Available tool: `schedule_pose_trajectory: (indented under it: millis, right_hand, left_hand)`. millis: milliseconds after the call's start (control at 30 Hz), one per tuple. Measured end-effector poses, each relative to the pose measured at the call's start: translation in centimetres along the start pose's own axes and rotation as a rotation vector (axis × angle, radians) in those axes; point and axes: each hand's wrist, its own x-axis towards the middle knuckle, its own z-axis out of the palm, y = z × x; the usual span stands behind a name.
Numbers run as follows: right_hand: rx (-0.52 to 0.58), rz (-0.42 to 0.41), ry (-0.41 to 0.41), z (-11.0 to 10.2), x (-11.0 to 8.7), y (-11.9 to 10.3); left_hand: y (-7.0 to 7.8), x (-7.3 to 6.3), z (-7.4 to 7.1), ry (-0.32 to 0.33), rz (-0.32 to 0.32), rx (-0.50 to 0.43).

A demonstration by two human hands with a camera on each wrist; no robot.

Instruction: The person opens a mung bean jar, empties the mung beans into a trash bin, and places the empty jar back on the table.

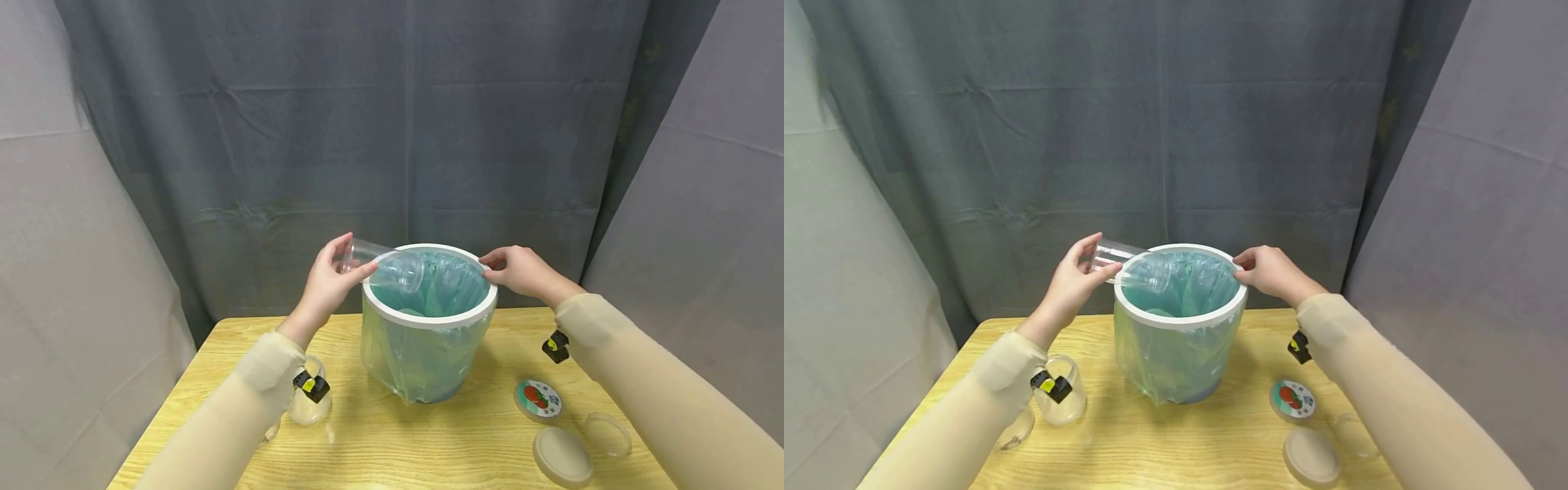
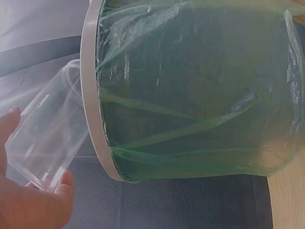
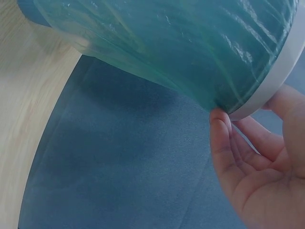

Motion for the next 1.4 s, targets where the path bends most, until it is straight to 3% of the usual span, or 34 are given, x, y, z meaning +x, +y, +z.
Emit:
schedule_pose_trajectory:
  millis: [333,667,933,1400]
  right_hand:
    - [0.018,-0.001,0.002,0.1,-0.1,0.0]
    - [0.012,-0.014,0.023,0.1,-0.3,0.6]
    - [0.006,-0.025,0.03,0.3,-0.3,0.8]
    - [0.013,-0.012,0.034,0.3,-0.4,0.7]
  left_hand:
    - [-0.1,-0.6,0.1,0.005,-0.034,-0.028]
    - [-0.6,-0.8,0.6,0.07,-0.025,-0.218]
    - [-0.8,-1.2,0.7,0.152,-0.027,-0.287]
    - [-0.9,-1.7,1.1,0.137,-0.065,-0.518]
